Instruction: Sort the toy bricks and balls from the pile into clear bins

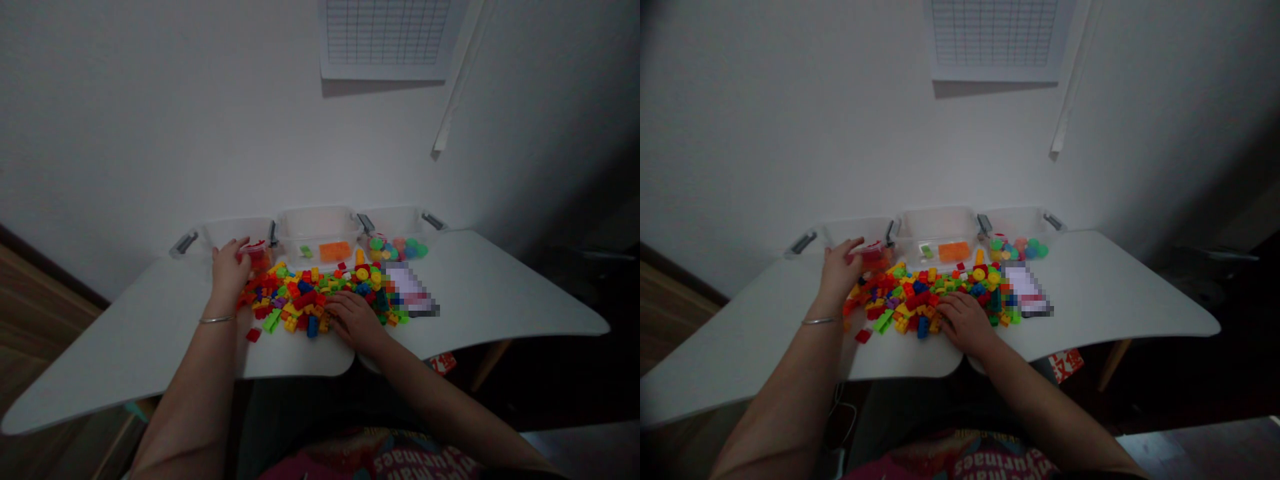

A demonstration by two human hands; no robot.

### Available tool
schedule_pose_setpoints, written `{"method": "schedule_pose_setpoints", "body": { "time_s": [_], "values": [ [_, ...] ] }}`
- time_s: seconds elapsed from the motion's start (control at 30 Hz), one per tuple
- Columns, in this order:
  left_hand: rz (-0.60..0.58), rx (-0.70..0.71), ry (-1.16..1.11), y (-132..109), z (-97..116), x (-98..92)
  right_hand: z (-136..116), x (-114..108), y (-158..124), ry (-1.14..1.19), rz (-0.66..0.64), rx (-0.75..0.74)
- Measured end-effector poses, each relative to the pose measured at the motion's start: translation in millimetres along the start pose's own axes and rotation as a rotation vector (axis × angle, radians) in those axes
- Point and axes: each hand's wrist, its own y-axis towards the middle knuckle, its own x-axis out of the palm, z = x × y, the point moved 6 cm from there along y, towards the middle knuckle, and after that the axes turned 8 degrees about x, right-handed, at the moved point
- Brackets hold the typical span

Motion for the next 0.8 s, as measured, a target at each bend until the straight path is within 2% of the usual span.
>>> {"method": "schedule_pose_setpoints", "body": {
  "time_s": [0.1,0.2,0.37,0.53,0.63,0.8],
  "values": [
    [0.076,-0.052,-0.117,-12,5,-9.3,-1,0,1,-0.006,-0.002,-0.004],
    [0.093,-0.068,-0.072,-30,13,-13.7,-2,-1,1,-0.006,0.005,-0.006],
    [-0.128,-0.175,0.385,-57,9,-6.8,-3,-2,1,-0.001,0.001,-0.001],
    [-0.297,-0.194,0.504,-64,-3,3.7,-2,-1,0,0.0,0.007,0.001],
    [-0.311,-0.203,0.501,-64,-4,7.6,-1,-1,0,0.003,0.006,0.0],
    [-0.249,-0.152,0.555,-64,4,11.2,0,-1,0,0.007,0.005,0.001]
  ]
}}
